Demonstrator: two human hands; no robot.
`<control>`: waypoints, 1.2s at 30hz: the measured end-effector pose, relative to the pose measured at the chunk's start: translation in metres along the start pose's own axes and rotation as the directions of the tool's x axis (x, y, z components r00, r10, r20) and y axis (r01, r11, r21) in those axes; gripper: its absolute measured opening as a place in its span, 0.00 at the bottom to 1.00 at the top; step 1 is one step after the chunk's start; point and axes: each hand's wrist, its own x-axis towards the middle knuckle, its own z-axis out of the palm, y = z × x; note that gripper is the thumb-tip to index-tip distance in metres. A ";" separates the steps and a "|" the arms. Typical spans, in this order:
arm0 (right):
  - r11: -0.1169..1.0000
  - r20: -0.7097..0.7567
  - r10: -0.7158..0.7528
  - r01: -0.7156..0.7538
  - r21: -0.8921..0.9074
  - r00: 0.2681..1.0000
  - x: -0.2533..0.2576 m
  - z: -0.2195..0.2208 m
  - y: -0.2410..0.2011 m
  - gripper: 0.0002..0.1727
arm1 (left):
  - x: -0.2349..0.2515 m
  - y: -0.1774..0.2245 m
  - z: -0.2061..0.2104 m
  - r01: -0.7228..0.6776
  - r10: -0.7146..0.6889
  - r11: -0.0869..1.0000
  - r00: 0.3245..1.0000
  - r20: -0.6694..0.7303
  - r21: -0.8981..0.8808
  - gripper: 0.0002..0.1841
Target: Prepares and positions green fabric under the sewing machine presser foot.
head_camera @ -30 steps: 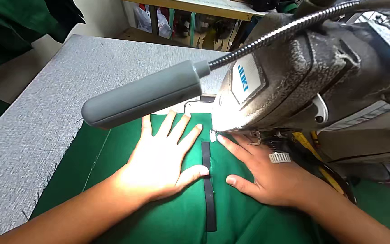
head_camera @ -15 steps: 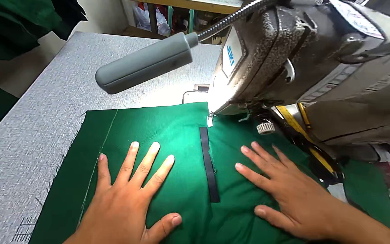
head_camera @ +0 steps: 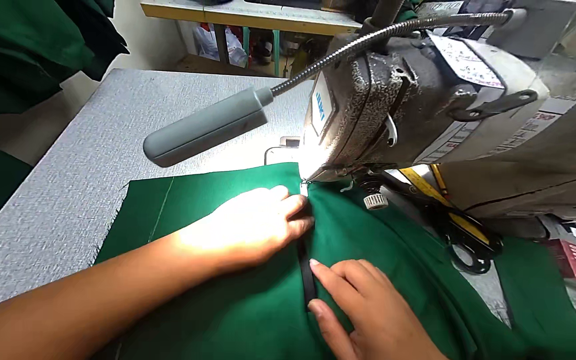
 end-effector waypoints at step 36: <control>0.876 -0.013 0.482 -0.481 0.032 0.876 0.043 0.011 -0.023 0.07 | 0.008 -0.044 0.002 -0.273 0.243 0.924 0.960 -0.141 -0.268 0.23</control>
